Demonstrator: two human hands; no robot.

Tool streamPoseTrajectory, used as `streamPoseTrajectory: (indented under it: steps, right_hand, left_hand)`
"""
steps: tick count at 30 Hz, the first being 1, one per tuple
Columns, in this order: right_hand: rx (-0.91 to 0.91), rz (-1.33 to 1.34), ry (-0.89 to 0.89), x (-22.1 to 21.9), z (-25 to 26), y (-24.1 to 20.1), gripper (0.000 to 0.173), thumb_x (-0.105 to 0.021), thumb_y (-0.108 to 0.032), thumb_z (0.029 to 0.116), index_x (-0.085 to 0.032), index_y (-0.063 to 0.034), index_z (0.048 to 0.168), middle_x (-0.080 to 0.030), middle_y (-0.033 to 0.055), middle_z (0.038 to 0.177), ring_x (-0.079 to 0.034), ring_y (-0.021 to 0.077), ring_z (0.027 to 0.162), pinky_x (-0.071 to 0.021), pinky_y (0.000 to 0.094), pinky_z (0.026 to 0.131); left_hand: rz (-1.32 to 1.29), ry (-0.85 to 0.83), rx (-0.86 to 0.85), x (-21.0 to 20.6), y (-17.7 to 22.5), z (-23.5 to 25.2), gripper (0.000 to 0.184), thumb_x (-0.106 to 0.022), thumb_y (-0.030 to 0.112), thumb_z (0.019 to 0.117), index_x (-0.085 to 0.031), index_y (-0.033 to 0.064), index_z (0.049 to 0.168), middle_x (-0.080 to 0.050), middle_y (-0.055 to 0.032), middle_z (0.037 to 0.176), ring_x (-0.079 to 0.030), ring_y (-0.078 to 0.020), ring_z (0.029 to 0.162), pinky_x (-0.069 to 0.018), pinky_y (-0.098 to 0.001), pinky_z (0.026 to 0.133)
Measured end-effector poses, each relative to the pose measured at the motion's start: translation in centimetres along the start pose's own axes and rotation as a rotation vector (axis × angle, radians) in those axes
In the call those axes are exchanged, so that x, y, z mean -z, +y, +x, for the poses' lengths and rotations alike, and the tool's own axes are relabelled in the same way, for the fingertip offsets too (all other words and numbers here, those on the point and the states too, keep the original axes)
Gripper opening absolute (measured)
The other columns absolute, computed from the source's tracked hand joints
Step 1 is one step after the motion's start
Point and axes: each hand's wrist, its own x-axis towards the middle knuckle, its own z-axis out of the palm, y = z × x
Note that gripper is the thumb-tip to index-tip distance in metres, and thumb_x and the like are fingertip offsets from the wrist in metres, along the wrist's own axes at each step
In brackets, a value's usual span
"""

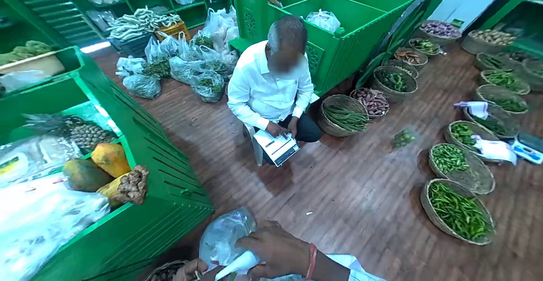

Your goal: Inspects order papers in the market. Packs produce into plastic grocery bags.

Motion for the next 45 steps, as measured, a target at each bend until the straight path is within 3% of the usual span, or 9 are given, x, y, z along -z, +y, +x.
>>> streamPoseTrajectory:
  steps: [2, 4, 7, 10, 14, 16, 19, 29, 45]
  right_hand:
    - [0.104, 0.157, -0.015, -1.0, 0.9, -1.3, 0.046, -0.076, -0.020, 0.0912, -0.060, -0.0051, 0.132, -0.072, 0.0180, 0.099, -0.071, 0.0350, 0.090, -0.0562, 0.0563, 0.084]
    - [0.096, 0.316, 0.024, -1.6, 1.3, -2.5, 0.042, -0.074, -0.020, 0.0929, -0.060, -0.0014, 0.128, -0.072, 0.0195, 0.096, -0.072, 0.0334, 0.087, -0.0576, 0.0543, 0.079]
    - [-0.046, 0.552, 0.088, -1.6, 1.7, -4.1, 0.055, -0.076, -0.029, 0.0919, -0.056, -0.0020, 0.135, -0.071, 0.0149, 0.111, -0.071, 0.0217, 0.100, -0.0583, 0.0446, 0.090]
    - [-0.099, 0.859, 0.065, -1.9, 2.5, -6.3, 0.064, -0.076, -0.023, 0.0918, -0.046, -0.0007, 0.144, -0.069, 0.0080, 0.123, -0.070, 0.0140, 0.108, -0.0597, 0.0354, 0.096]
    - [-0.105, 1.036, 0.038, -3.7, 3.1, -9.4, 0.056, -0.071, -0.014, 0.0945, -0.044, 0.0006, 0.142, -0.072, 0.0058, 0.117, -0.073, 0.0162, 0.102, -0.0625, 0.0354, 0.091]
    - [-0.093, 1.064, 0.016, -4.8, 3.1, -10.5, 0.052, -0.067, -0.012, 0.0962, -0.044, 0.0007, 0.141, -0.073, 0.0054, 0.116, -0.073, 0.0159, 0.102, -0.0624, 0.0347, 0.091]
    - [-0.078, 1.064, 0.013, -6.2, 2.8, -12.0, 0.045, -0.063, -0.011, 0.0990, -0.046, -0.0002, 0.140, -0.073, 0.0043, 0.116, -0.073, 0.0146, 0.101, -0.0621, 0.0336, 0.092]
    - [-0.068, 0.855, 0.193, -8.0, 3.1, -14.8, 0.048, -0.076, -0.013, 0.0903, -0.054, 0.0027, 0.129, -0.076, 0.0082, 0.105, -0.076, 0.0193, 0.091, -0.0660, 0.0337, 0.080]
    - [0.002, 0.915, 0.173, -4.0, 2.7, -13.4, 0.057, -0.079, -0.010, 0.0877, -0.050, 0.0017, 0.135, -0.075, 0.0053, 0.112, -0.075, 0.0164, 0.098, -0.0646, 0.0331, 0.087]
  left_hand:
    - [-0.075, 0.080, -0.044, 0.8, -0.4, -1.0, 0.022, -0.079, 0.018, 0.0895, -0.077, -0.0032, 0.093, -0.062, -0.0270, 0.111, -0.059, -0.0269, 0.108, -0.0490, -0.0346, 0.097]
    - [-0.089, 0.201, -0.038, 2.3, -1.4, -1.9, 0.036, -0.078, 0.024, 0.0912, -0.072, -0.0070, 0.108, -0.061, -0.0297, 0.122, -0.059, -0.0293, 0.117, -0.0516, -0.0371, 0.101]
    - [-0.210, 0.335, 0.159, 4.9, -2.5, -4.1, 0.061, -0.070, 0.024, 0.0956, -0.050, -0.0172, 0.136, -0.051, -0.0350, 0.140, -0.054, -0.0331, 0.132, -0.0478, -0.0421, 0.110]
    - [-0.528, 0.381, 0.423, 6.4, -1.6, -6.5, 0.059, -0.065, 0.008, 0.0952, -0.042, -0.0155, 0.144, -0.057, -0.0253, 0.139, -0.063, -0.0202, 0.122, -0.0547, -0.0333, 0.102]
    - [-0.839, 0.444, 0.572, 6.6, -1.3, -9.6, 0.036, -0.065, -0.001, 0.0933, -0.060, -0.0094, 0.128, -0.076, -0.0118, 0.105, -0.075, -0.0151, 0.091, -0.0637, -0.0304, 0.083]
    - [-0.941, 0.516, 0.558, 6.4, -2.0, -11.2, 0.017, -0.065, -0.002, 0.0935, -0.070, -0.0071, 0.109, -0.076, -0.0115, 0.090, -0.075, -0.0166, 0.078, -0.0642, -0.0307, 0.075]
    - [-0.985, 0.592, 0.532, 6.5, -2.8, -13.0, 0.010, -0.067, 0.000, 0.0942, -0.073, -0.0062, 0.098, -0.075, -0.0127, 0.081, -0.073, -0.0160, 0.070, -0.0637, -0.0290, 0.068]
    - [-0.948, 0.640, 0.526, 7.0, -2.9, -14.3, 0.012, -0.066, 0.003, 0.0966, -0.073, -0.0052, 0.099, -0.075, -0.0119, 0.079, -0.073, -0.0164, 0.069, -0.0637, -0.0292, 0.068]
    - [-1.007, 0.511, 0.435, 7.4, 0.2, -11.8, 0.022, -0.049, -0.003, 0.1021, -0.064, -0.0060, 0.117, -0.076, -0.0093, 0.093, -0.075, -0.0158, 0.082, -0.0638, -0.0306, 0.078]
